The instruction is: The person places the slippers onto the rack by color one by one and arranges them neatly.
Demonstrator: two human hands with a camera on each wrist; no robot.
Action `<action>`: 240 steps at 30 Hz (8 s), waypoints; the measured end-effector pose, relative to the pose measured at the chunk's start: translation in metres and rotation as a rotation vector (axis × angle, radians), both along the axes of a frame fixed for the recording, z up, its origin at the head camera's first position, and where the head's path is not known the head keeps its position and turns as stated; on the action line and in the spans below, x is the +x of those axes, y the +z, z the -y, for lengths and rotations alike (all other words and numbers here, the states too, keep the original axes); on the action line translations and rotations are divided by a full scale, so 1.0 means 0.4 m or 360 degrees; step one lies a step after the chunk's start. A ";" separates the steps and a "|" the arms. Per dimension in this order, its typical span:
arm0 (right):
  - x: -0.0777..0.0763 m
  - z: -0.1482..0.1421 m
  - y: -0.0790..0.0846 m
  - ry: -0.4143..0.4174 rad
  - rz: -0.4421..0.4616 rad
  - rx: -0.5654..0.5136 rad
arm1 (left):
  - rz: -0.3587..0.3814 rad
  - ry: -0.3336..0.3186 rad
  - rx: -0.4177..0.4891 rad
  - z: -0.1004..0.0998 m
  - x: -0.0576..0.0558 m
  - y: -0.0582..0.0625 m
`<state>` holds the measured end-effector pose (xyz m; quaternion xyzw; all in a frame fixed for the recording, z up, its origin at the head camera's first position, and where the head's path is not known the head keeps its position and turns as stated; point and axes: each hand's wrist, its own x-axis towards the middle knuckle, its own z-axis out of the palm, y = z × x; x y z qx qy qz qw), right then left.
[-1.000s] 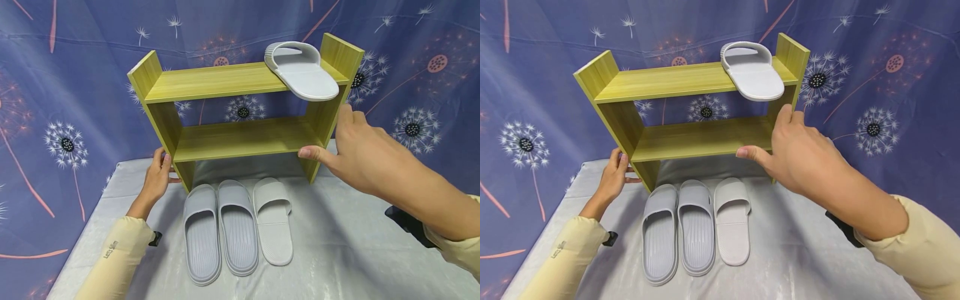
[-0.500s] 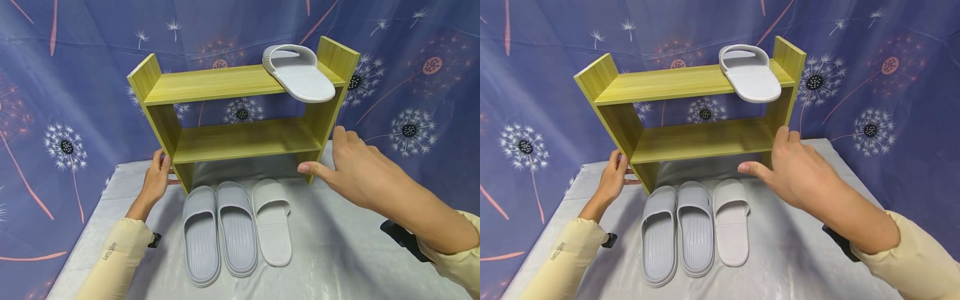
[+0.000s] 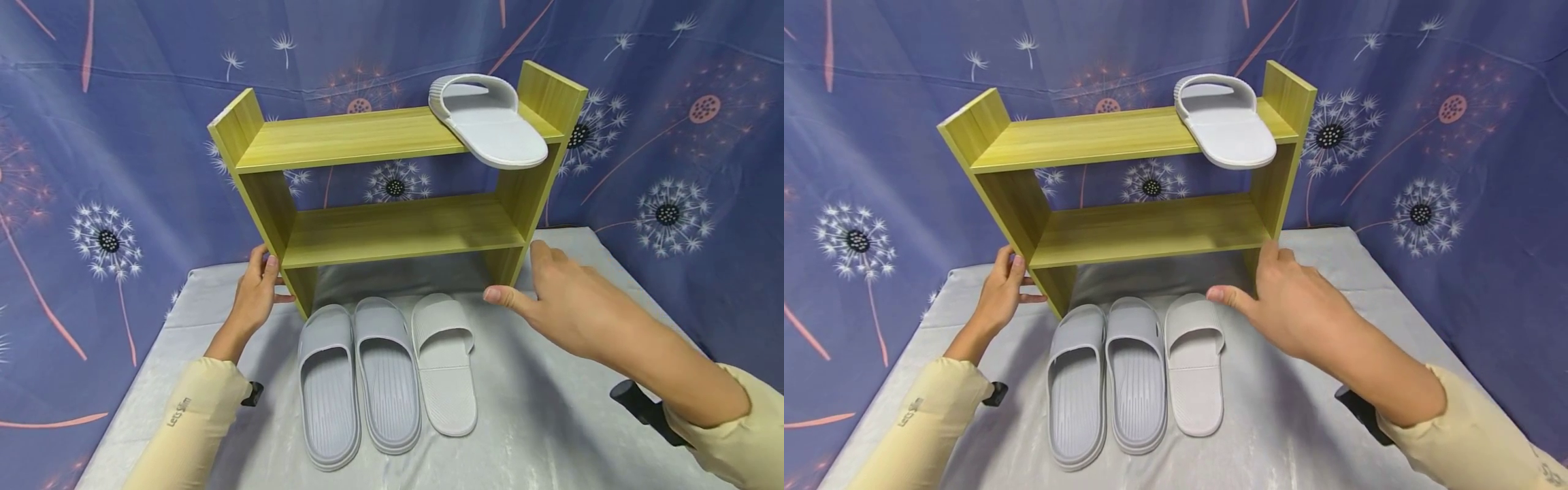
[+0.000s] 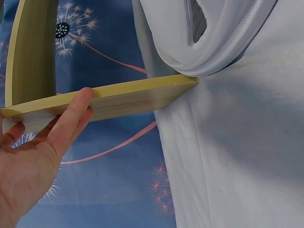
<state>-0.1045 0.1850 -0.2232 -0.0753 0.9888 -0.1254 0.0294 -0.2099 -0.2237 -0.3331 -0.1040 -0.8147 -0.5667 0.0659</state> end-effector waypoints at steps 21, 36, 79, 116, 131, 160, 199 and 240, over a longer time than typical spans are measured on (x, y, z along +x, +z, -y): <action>0.012 0.020 -0.151 -0.0012 0.0191 -0.0121 | 0.0009 0.0000 -0.0009 -0.002 0.003 0.004; 0.018 0.037 -0.236 -0.0017 0.0358 -0.0203 | -0.0001 0.0000 -0.0015 -0.003 0.002 0.006; 0.033 0.103 -0.417 -0.0043 0.0505 -0.0291 | -0.0041 0.0023 -0.0015 0.031 -0.051 -0.066; 0.054 0.146 -0.481 -0.0072 0.0245 -0.0256 | -0.0010 0.0011 -0.0004 0.019 -0.031 -0.037; 0.066 0.161 -0.502 -0.0044 0.0099 -0.0179 | -0.0056 0.0013 -0.0042 0.031 -0.050 -0.066; 0.073 0.175 -0.540 -0.0024 -0.0159 -0.0036 | -0.0022 -0.0017 -0.0018 -0.003 0.004 0.005; 0.018 0.173 -0.539 -0.0035 -0.0153 -0.0018 | -0.0013 -0.0014 0.0019 0.032 -0.048 -0.060; 0.000 0.163 -0.487 -0.0037 0.0270 0.0008 | -0.0001 0.0000 -0.0030 0.006 -0.008 -0.011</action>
